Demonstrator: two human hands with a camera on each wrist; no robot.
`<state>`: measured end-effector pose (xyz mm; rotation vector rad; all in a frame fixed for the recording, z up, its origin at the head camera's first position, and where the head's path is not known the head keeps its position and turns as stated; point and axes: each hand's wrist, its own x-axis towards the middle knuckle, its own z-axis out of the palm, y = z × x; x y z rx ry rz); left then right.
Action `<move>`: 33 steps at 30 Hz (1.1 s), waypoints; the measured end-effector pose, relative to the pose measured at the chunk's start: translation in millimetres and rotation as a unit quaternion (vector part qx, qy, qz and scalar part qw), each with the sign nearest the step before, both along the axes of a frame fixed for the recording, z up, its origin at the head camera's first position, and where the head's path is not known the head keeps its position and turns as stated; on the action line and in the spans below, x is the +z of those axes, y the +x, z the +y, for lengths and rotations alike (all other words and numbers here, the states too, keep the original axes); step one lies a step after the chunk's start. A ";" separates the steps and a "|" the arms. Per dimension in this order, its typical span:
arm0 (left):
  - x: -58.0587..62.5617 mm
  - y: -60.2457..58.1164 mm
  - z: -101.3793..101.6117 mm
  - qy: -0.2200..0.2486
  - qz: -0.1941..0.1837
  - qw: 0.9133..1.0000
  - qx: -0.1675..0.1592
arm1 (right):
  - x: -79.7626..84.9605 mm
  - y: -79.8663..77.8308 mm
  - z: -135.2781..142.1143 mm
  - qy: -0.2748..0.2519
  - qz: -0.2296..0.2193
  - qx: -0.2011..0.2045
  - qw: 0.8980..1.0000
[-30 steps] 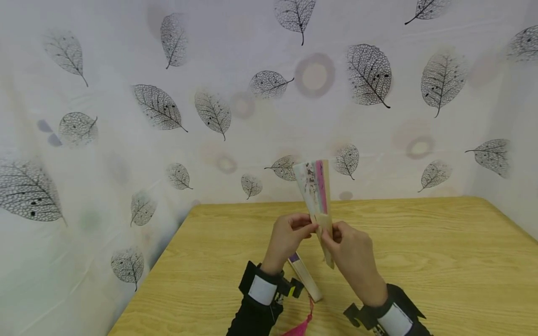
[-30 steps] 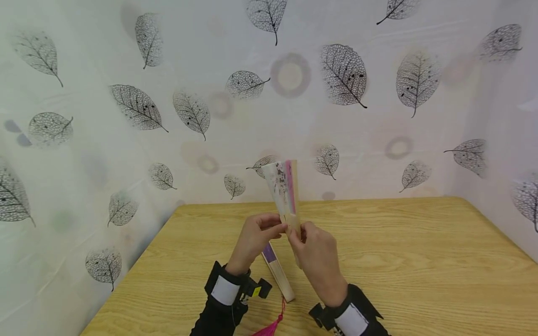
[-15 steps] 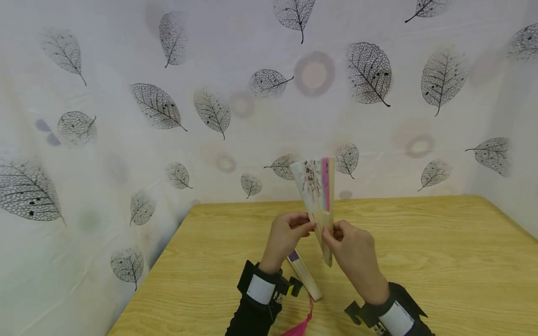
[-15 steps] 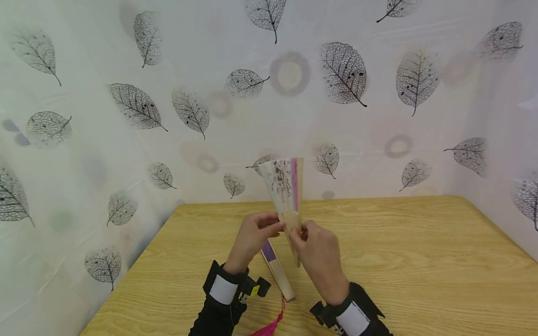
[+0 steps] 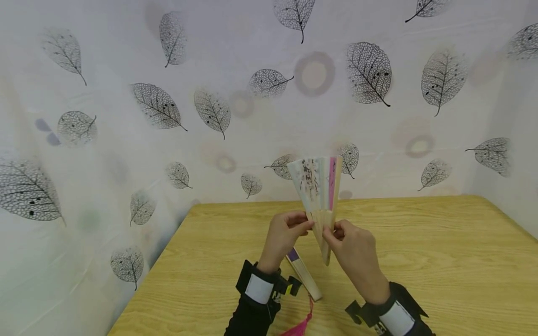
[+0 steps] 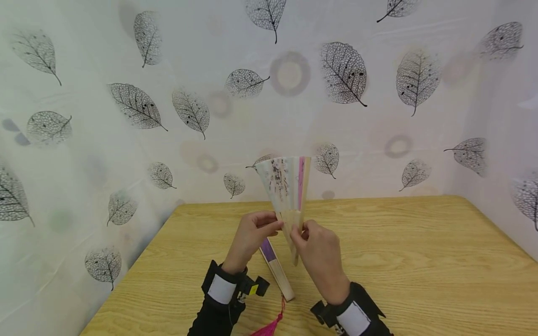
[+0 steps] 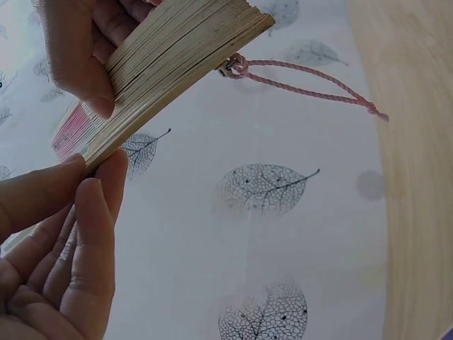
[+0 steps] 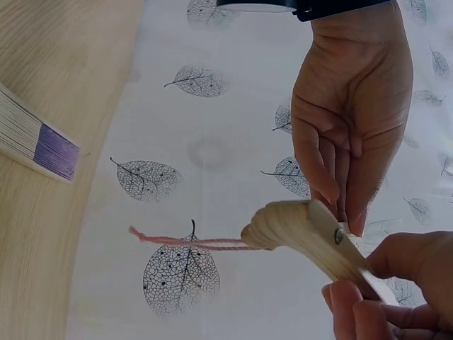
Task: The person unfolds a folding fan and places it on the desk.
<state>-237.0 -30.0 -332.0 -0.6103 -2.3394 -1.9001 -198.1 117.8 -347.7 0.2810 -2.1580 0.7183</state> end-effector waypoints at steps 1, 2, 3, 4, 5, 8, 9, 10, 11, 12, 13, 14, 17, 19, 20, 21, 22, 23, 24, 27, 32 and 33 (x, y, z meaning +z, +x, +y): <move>0.1 -0.1 0.0 0.001 -0.001 1.000 0.000 | -0.2 -0.4 0.1 0.000 0.001 0.000 1.000; 0.3 -0.2 0.1 0.003 0.000 1.000 0.000 | -0.2 -0.8 0.2 0.001 0.004 0.000 1.000; 0.8 0.0 0.0 0.007 0.000 1.000 -0.001 | -0.2 -1.1 0.3 0.000 0.006 -0.001 1.000; 1.3 0.2 0.0 0.009 -0.004 1.000 0.000 | -0.2 -1.2 0.5 -0.001 0.008 -0.002 1.000; 1.8 0.2 -0.1 0.011 -0.008 1.000 0.001 | -0.2 -1.3 0.6 -0.002 0.011 -0.004 1.000; 3.5 0.4 -0.8 0.016 -0.021 1.000 0.004 | -0.4 -1.7 1.1 -0.004 0.013 -0.010 1.000; 4.3 0.8 -1.1 0.018 -0.027 0.999 0.005 | -0.4 -1.7 1.2 -0.004 0.013 -0.012 1.000; 5.1 1.0 -1.3 0.018 -0.031 0.999 0.006 | -0.5 -1.8 1.5 -0.004 0.011 -0.013 1.000; 6.5 1.7 -1.6 0.018 -0.032 0.999 0.005 | -0.5 -2.0 1.6 -0.004 0.010 -0.014 1.000; 8.9 3.8 -1.7 0.017 -0.031 0.999 0.006 | -0.6 -2.0 1.7 -0.002 0.009 -0.013 1.000; 11.8 6.4 -1.8 0.016 -0.031 0.999 0.006 | -0.7 -2.1 1.8 0.000 0.009 -0.013 1.000; 15.0 9.1 -1.8 0.014 -0.029 0.999 0.007 | -0.5 -2.1 1.9 0.001 0.009 -0.013 1.000; 24.0 16.2 -2.1 0.008 -0.026 1.000 0.011 | 0.2 -2.6 2.3 0.004 0.017 -0.014 1.000; 27.5 18.9 -2.6 0.010 -0.023 1.000 0.013 | 0.9 -2.8 2.8 0.003 0.026 -0.017 1.000; 28.1 19.3 -2.9 0.012 -0.023 1.000 0.014 | 1.4 -2.6 3.0 0.003 0.032 -0.018 0.999; 28.3 19.4 -3.2 0.014 -0.022 1.000 0.015 | 1.6 -2.7 3.3 0.003 0.037 -0.021 0.999; 28.7 19.5 -3.4 0.016 -0.022 1.000 0.016 | 2.0 -2.8 3.6 0.001 0.039 -0.023 0.999; 28.7 19.4 -3.6 0.019 -0.020 0.999 0.016 | 2.4 -2.7 3.9 0.001 0.042 -0.023 0.999; 28.5 19.2 -3.7 0.021 -0.020 0.999 0.016 | 2.6 -2.5 4.1 -0.001 0.042 -0.024 0.999; 27.3 18.4 -3.9 0.027 -0.021 0.999 0.015 | 2.2 -2.3 4.5 -0.008 0.030 -0.024 0.999; 21.5 14.2 -4.2 0.034 -0.021 0.999 0.014 | 1.3 -2.6 5.1 -0.013 0.012 -0.024 1.000; 18.2 11.5 -4.4 0.035 -0.021 0.999 0.013 | 1.3 -2.4 5.4 -0.012 0.010 -0.024 1.000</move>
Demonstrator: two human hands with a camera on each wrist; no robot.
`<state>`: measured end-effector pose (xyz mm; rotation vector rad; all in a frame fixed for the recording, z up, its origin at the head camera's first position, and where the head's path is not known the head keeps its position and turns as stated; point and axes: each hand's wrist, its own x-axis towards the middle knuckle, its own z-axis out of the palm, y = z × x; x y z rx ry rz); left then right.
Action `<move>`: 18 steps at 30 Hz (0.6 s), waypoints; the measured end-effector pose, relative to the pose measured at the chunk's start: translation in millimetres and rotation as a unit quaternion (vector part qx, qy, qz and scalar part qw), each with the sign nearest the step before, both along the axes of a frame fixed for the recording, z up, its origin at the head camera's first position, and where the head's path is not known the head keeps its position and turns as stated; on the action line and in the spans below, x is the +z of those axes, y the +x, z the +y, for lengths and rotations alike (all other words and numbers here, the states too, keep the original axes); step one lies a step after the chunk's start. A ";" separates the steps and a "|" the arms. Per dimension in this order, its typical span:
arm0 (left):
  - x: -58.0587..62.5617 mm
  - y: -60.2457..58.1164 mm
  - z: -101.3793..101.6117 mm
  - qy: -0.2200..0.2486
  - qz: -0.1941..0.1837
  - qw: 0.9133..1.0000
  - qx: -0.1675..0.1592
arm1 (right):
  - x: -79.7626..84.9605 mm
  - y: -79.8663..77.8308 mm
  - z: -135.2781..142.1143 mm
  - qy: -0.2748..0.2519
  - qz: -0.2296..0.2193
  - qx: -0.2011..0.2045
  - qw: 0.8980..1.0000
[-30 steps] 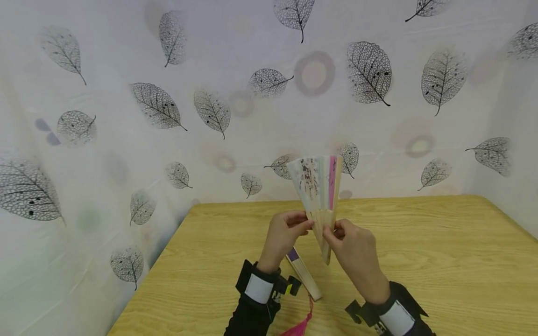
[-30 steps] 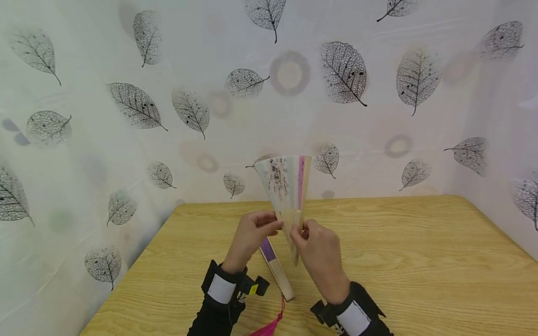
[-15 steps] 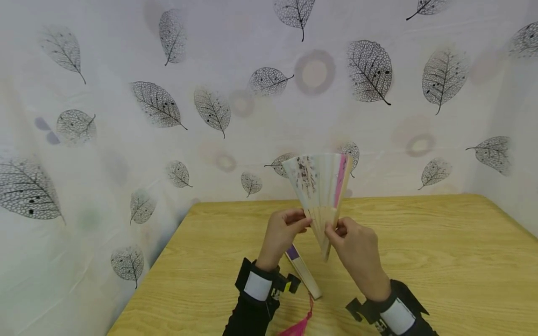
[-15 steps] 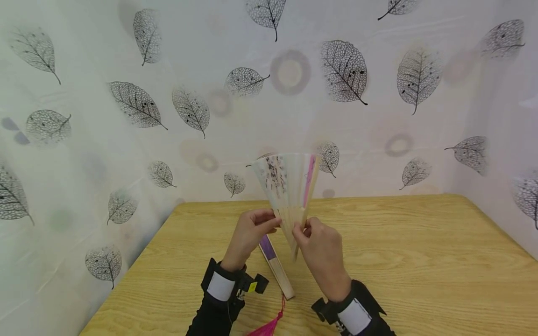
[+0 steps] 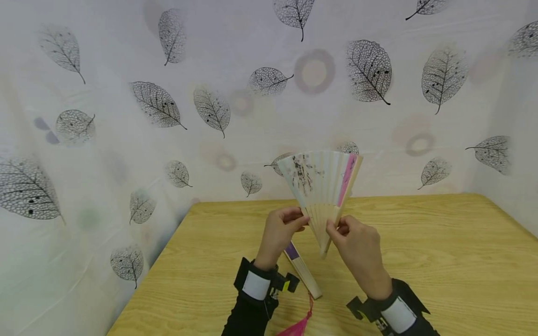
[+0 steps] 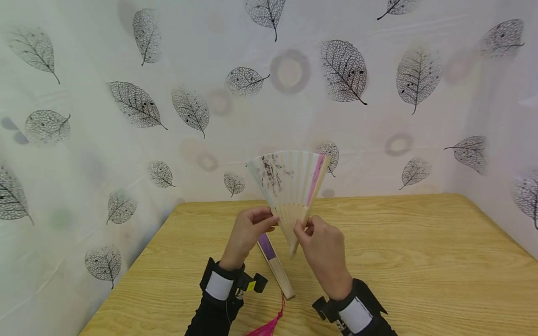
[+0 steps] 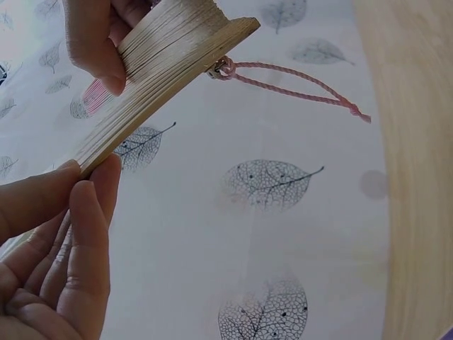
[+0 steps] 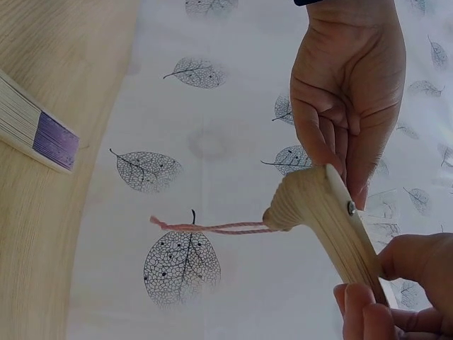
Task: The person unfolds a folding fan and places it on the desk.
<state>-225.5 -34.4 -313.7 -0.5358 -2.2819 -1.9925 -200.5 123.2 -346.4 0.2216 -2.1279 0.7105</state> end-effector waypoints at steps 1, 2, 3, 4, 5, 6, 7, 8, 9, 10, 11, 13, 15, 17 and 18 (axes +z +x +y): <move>-3.1 -2.8 -0.2 0.002 0.000 1.000 0.000 | 0.4 0.0 0.2 0.000 -0.002 -0.001 1.000; -6.5 -5.6 -0.6 0.005 0.002 1.000 0.000 | 0.8 0.1 0.5 0.000 -0.004 -0.001 1.000; -9.8 -8.5 -1.0 0.007 0.002 1.000 0.000 | 1.4 0.4 0.8 -0.001 -0.007 -0.002 1.000; -13.2 -11.2 -1.4 0.011 0.004 1.000 0.000 | 1.8 0.3 1.2 -0.002 -0.009 -0.003 1.000; -15.4 -13.1 -1.6 0.012 0.006 1.000 0.000 | 1.9 0.4 1.7 -0.003 -0.009 -0.004 1.000; -15.5 -13.3 -1.8 0.014 0.007 1.000 0.001 | 1.7 -0.2 2.2 -0.004 -0.011 -0.005 1.000; -15.6 -13.5 -1.9 0.016 0.008 1.000 0.001 | 1.7 -0.5 2.5 -0.005 -0.012 -0.007 1.000; -15.7 -13.6 -2.0 0.017 0.009 1.000 0.001 | 1.7 -0.7 2.8 -0.005 -0.012 -0.007 1.000; -15.7 -13.7 -2.0 0.019 0.008 1.000 0.000 | 1.8 -0.7 2.9 -0.006 -0.013 -0.007 1.000; -15.7 -13.9 -1.9 0.021 0.008 1.000 0.000 | 1.9 -0.8 3.0 -0.006 -0.015 -0.008 1.000; -15.5 -14.3 -1.8 0.020 0.006 1.000 0.001 | 2.0 -0.8 3.0 -0.006 -0.016 -0.008 1.000; -14.9 -14.4 -1.8 0.021 0.004 1.000 0.001 | 2.4 -0.8 2.8 -0.010 -0.022 -0.007 1.000; -14.6 -14.4 -2.2 0.024 0.002 1.000 -0.002 | 3.1 -0.4 2.8 -0.015 -0.028 -0.005 0.999; -13.9 -14.1 -2.7 0.026 0.002 1.000 -0.004 | 3.7 -0.2 2.9 -0.018 -0.032 -0.004 0.999; -13.8 -14.2 -3.0 0.028 0.002 1.000 -0.004 | 4.1 -0.1 3.0 -0.021 -0.034 -0.004 0.999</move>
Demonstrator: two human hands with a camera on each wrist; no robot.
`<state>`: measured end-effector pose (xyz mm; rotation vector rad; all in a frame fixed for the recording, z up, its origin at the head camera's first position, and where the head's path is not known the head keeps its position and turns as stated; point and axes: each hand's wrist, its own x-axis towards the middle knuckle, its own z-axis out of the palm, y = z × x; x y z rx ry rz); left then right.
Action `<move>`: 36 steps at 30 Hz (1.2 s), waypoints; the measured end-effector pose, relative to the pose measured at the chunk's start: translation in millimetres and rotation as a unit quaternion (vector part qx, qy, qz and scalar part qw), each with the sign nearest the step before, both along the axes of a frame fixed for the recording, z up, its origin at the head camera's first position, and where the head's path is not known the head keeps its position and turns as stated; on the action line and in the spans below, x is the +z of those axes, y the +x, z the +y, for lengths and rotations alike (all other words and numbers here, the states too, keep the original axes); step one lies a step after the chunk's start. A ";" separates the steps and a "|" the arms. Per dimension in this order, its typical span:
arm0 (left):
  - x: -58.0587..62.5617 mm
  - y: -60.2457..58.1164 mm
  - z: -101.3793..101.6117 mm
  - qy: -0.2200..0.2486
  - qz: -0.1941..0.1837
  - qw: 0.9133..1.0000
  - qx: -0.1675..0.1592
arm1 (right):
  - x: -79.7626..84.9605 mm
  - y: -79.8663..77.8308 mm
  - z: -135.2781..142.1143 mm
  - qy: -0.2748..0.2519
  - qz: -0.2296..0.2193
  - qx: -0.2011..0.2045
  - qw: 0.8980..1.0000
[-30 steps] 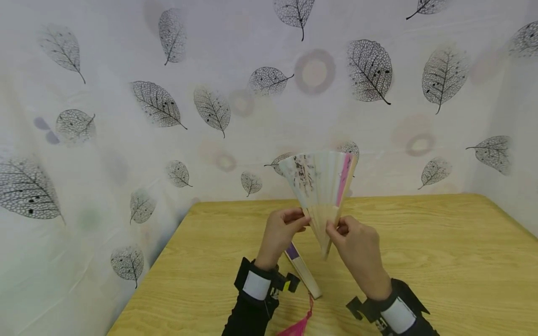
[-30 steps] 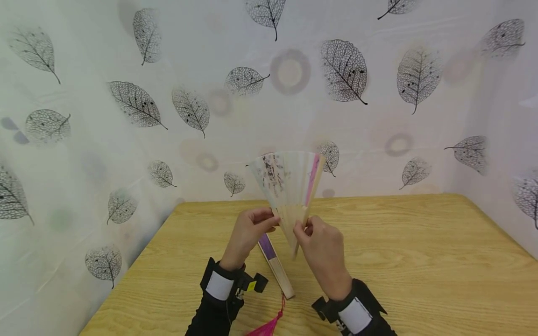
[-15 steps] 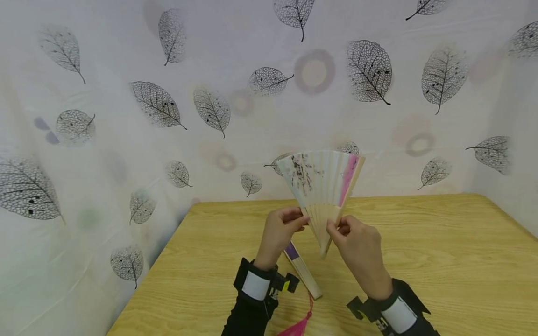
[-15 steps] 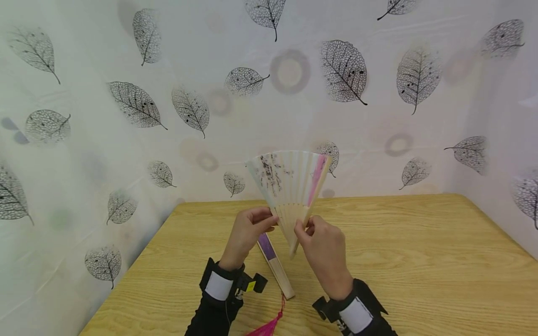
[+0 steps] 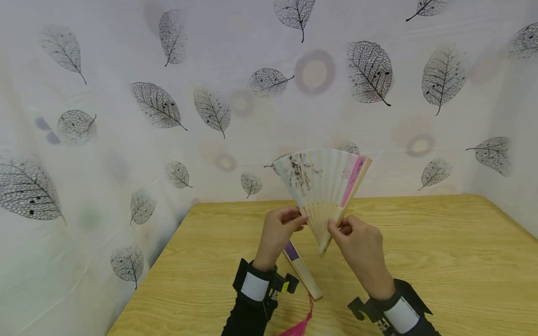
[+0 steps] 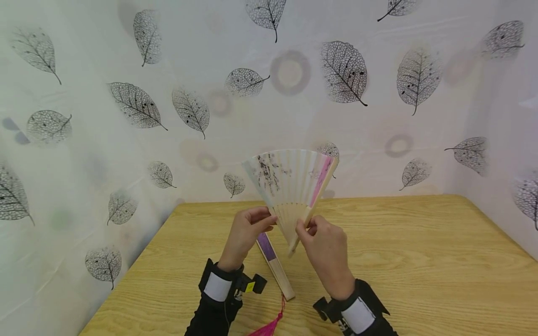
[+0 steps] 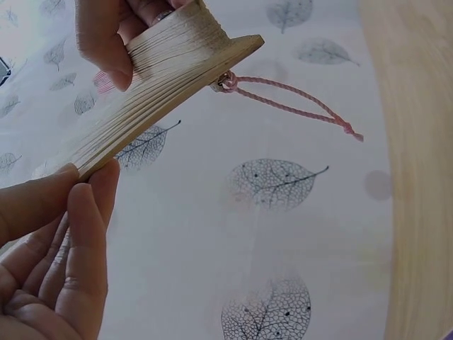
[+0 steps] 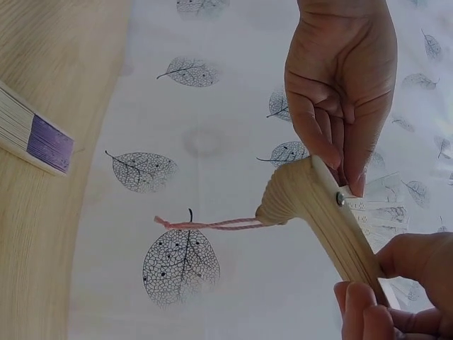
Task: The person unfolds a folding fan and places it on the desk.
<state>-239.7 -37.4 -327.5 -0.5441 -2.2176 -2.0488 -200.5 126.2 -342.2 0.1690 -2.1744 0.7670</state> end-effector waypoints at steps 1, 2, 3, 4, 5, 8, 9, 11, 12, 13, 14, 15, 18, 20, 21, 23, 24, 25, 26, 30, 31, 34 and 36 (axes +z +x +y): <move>0.0 -0.2 -0.2 0.001 0.001 1.000 0.001 | 0.3 0.2 0.3 -0.003 -0.001 0.000 1.000; -0.1 -0.2 -0.4 0.002 0.001 1.000 0.001 | 0.6 0.3 0.6 -0.004 -0.002 0.000 1.000; -0.2 -0.5 -0.5 0.002 0.001 1.000 0.003 | 0.7 0.2 0.8 -0.005 -0.004 -0.001 1.000; 0.1 -0.4 -0.5 0.003 0.002 1.000 0.004 | 0.9 0.2 1.1 -0.006 -0.005 -0.001 1.000; 0.0 -0.5 -0.6 0.003 0.003 1.000 0.005 | 1.0 0.2 1.3 -0.008 -0.007 -0.001 1.000; -0.4 -0.3 -0.8 0.003 0.007 1.000 0.007 | 0.7 -0.3 1.6 -0.011 -0.013 0.002 1.000; -0.5 -0.3 -1.0 0.003 0.009 1.000 0.008 | 0.5 -0.5 1.7 -0.012 -0.014 0.003 1.000; -0.3 -0.1 -1.2 0.004 0.011 1.000 0.010 | 0.2 -0.7 1.8 -0.014 -0.015 0.006 1.000; -0.2 -0.2 -1.3 0.003 0.010 1.000 0.012 | 0.0 -0.9 1.9 -0.016 -0.016 0.007 1.000; -0.1 -0.4 -1.4 0.004 0.009 1.000 0.013 | 0.0 -1.0 2.1 -0.019 -0.016 0.009 1.000; 0.1 -0.4 -1.5 0.005 0.009 1.000 0.014 | 0.0 -0.9 2.2 -0.023 -0.017 0.011 1.000; 0.3 -0.5 -1.4 0.006 0.008 1.000 0.014 | 0.1 -0.7 2.5 -0.028 -0.018 0.012 0.999; -0.1 -1.0 -1.3 0.009 0.006 1.000 0.014 | 0.4 0.0 3.1 -0.042 -0.022 0.015 0.999; -0.3 -1.1 -1.2 0.014 0.005 1.000 0.015 | 0.9 0.5 3.4 -0.047 -0.022 0.016 0.999; -0.5 -1.3 -1.2 0.016 0.005 1.000 0.014 | 1.1 0.7 3.5 -0.048 -0.020 0.015 0.999; -0.9 -1.5 -1.1 0.022 0.002 1.000 0.015 | 1.5 0.9 3.7 -0.049 -0.017 0.013 0.999; -1.1 -1.6 -1.1 0.025 0.001 1.000 0.015 | 1.7 0.9 3.8 -0.050 -0.015 0.013 0.999; -1.4 -1.7 -1.2 0.028 0.001 0.999 0.015 | 1.8 0.9 3.8 -0.050 -0.014 0.013 0.999; -1.5 -1.9 -1.1 0.030 0.000 0.999 0.014 | 1.9 0.9 3.9 -0.050 -0.014 0.012 0.999; -1.8 -2.6 -1.0 0.035 -0.006 0.999 0.015 | 1.9 0.3 4.2 -0.052 -0.017 0.012 0.998; -1.6 -2.9 -1.0 0.037 -0.009 0.999 0.015 | 1.9 0.1 4.3 -0.052 -0.016 0.012 0.998; -0.8 -3.3 -0.5 0.043 -0.016 0.999 0.018 | 2.1 -0.6 4.6 -0.050 -0.011 0.009 0.999; -0.6 -3.5 0.1 0.046 -0.017 0.999 0.019 | 2.5 -1.0 4.9 -0.050 -0.008 0.007 0.999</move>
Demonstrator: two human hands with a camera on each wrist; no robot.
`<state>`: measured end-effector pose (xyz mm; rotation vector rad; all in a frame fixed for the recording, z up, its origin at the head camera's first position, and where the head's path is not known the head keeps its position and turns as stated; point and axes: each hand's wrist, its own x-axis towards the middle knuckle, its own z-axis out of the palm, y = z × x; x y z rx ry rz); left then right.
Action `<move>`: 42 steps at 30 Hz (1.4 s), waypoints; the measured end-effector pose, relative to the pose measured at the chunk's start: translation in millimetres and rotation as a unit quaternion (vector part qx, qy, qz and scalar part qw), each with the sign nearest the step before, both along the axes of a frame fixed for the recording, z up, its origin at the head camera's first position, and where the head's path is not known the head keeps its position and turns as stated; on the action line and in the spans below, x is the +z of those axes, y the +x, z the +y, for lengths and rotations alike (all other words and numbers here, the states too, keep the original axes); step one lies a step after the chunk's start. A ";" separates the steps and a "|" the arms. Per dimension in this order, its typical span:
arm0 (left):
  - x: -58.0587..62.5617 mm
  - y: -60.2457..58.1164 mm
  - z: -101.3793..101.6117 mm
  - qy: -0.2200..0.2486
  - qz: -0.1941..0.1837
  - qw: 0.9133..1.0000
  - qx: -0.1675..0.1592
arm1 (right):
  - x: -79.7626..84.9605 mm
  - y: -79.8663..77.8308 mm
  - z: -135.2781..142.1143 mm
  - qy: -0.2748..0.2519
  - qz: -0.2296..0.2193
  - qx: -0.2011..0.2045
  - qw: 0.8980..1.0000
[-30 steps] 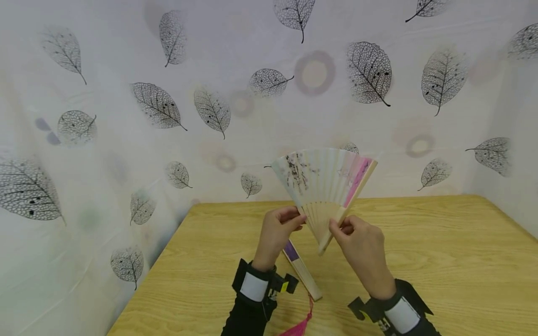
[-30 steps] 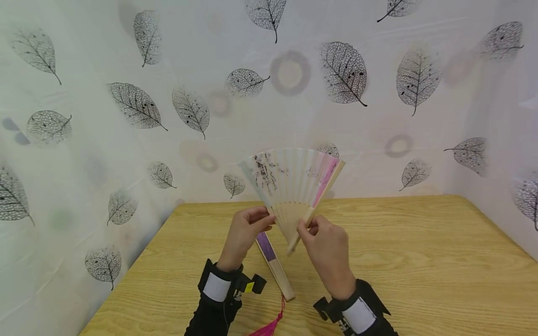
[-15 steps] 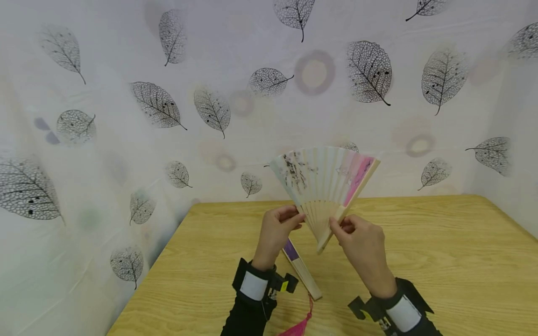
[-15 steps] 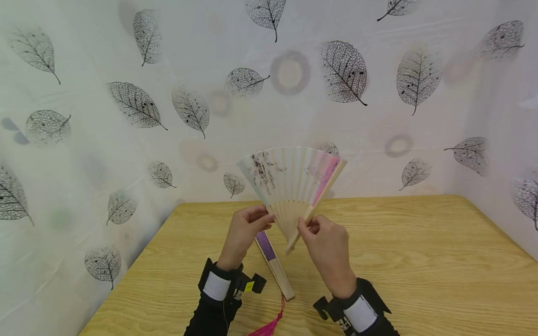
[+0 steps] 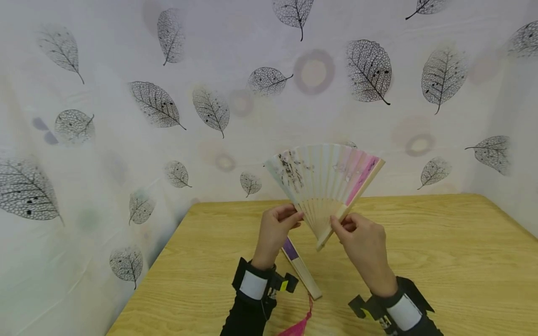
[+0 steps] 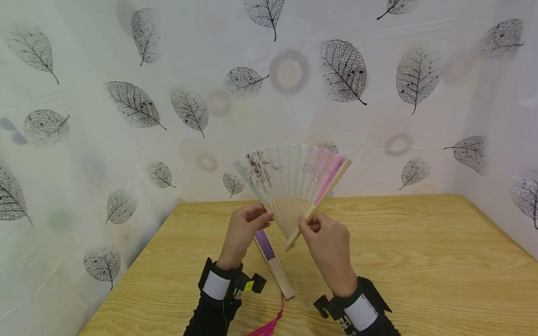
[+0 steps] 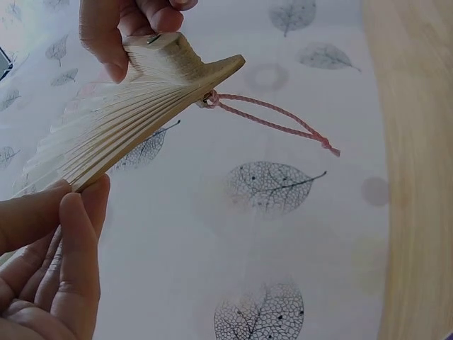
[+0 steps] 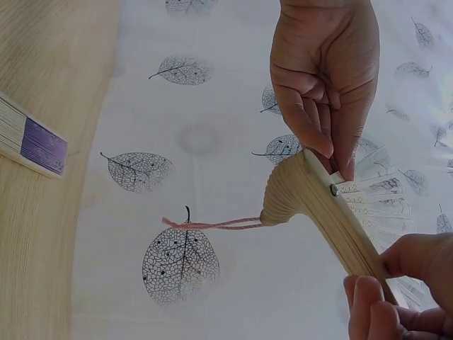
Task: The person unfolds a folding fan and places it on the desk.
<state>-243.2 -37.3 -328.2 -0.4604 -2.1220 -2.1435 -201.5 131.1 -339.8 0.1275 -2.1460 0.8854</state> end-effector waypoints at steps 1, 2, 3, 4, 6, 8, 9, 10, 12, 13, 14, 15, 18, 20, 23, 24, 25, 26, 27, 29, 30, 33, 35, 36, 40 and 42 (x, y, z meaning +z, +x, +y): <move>-0.1 0.0 0.2 0.000 0.000 1.000 0.000 | 0.2 -0.1 0.1 0.000 0.001 -0.002 1.000; -0.1 0.3 0.5 0.000 0.001 1.000 0.000 | 0.5 -0.1 0.2 -0.001 0.002 -0.003 1.000; -0.2 0.5 0.7 0.002 0.003 1.000 0.001 | 0.7 -0.2 0.3 -0.002 0.003 -0.003 1.000; -0.6 0.3 1.0 0.002 0.004 1.000 0.002 | 0.9 -0.2 0.5 -0.004 0.005 -0.003 1.000; -0.8 0.6 1.4 0.006 0.004 1.000 0.006 | 1.2 -0.5 1.1 -0.005 0.007 -0.005 1.000; -1.4 0.3 1.4 0.011 0.002 1.000 0.008 | 1.4 -0.6 1.7 -0.007 0.009 -0.006 1.000; -1.6 0.2 1.5 0.013 0.001 1.000 0.009 | 1.5 -0.7 1.9 -0.008 0.010 -0.006 1.000; -1.7 0.0 1.6 0.015 0.000 1.000 0.010 | 1.5 -0.8 2.2 -0.007 0.011 -0.007 1.000; -1.8 0.1 1.7 0.019 0.002 1.000 0.009 | 1.7 -0.8 2.5 -0.008 0.010 -0.007 1.000; -2.0 0.1 1.9 0.019 0.003 1.000 0.009 | 1.9 -0.6 2.8 -0.008 0.010 -0.006 1.000; -2.1 -0.1 2.2 0.020 0.003 1.000 0.009 | 2.0 -0.7 3.0 -0.008 0.011 -0.006 1.000; -2.0 -0.1 2.5 0.021 0.003 1.000 0.009 | 2.3 -0.7 3.2 -0.008 0.012 -0.005 1.000; -1.4 -0.3 3.5 0.025 0.000 1.000 0.013 | 3.1 -0.8 4.2 -0.007 0.018 -0.006 1.000; -1.1 -1.0 4.1 0.029 -0.006 0.999 0.014 | 3.6 -1.1 4.6 -0.006 0.023 -0.008 1.000; -0.7 -1.4 4.1 0.033 -0.006 0.999 0.015 | 4.4 -1.4 4.9 -0.009 0.026 -0.009 1.000; -0.7 -1.7 3.7 0.032 -0.005 0.999 0.014 | 4.6 -1.7 5.0 -0.011 0.027 -0.009 1.000; -0.6 -1.8 3.2 0.032 -0.004 0.999 0.014 | 4.7 -2.0 5.1 -0.013 0.027 -0.009 1.000; -0.5 -1.9 2.7 0.032 -0.005 0.999 0.013 | 4.8 -2.1 5.2 -0.015 0.028 -0.008 0.999; -0.4 -1.9 2.1 0.032 -0.004 0.999 0.013 | 4.9 -2.1 5.2 -0.016 0.028 -0.008 0.999; -0.3 -1.9 0.9 0.031 -0.005 0.999 0.012 | 4.7 -2.1 5.4 -0.017 0.027 -0.009 0.999; -0.1 -1.8 0.4 0.031 -0.007 0.999 0.011 | 4.6 -1.8 5.4 -0.017 0.025 -0.008 1.000; -0.4 -1.7 -0.4 0.031 -0.008 0.999 0.012 | 4.1 -1.1 5.3 -0.018 0.016 -0.007 1.000; -0.6 -1.6 -0.6 0.033 -0.008 0.999 0.013 | 3.9 -0.9 5.3 -0.021 0.012 -0.005 1.000; -0.6 -1.3 -0.7 0.035 -0.009 0.999 0.014 | 3.9 -0.9 5.3 -0.022 0.011 -0.004 1.000; -0.1 -1.0 -1.1 0.046 -0.011 0.999 0.015 | 3.4 -1.4 6.0 -0.024 0.014 -0.002 1.000; 0.3 -0.8 -1.3 0.051 -0.012 0.999 0.016 | 3.6 -1.5 6.1 -0.024 0.018 -0.004 1.000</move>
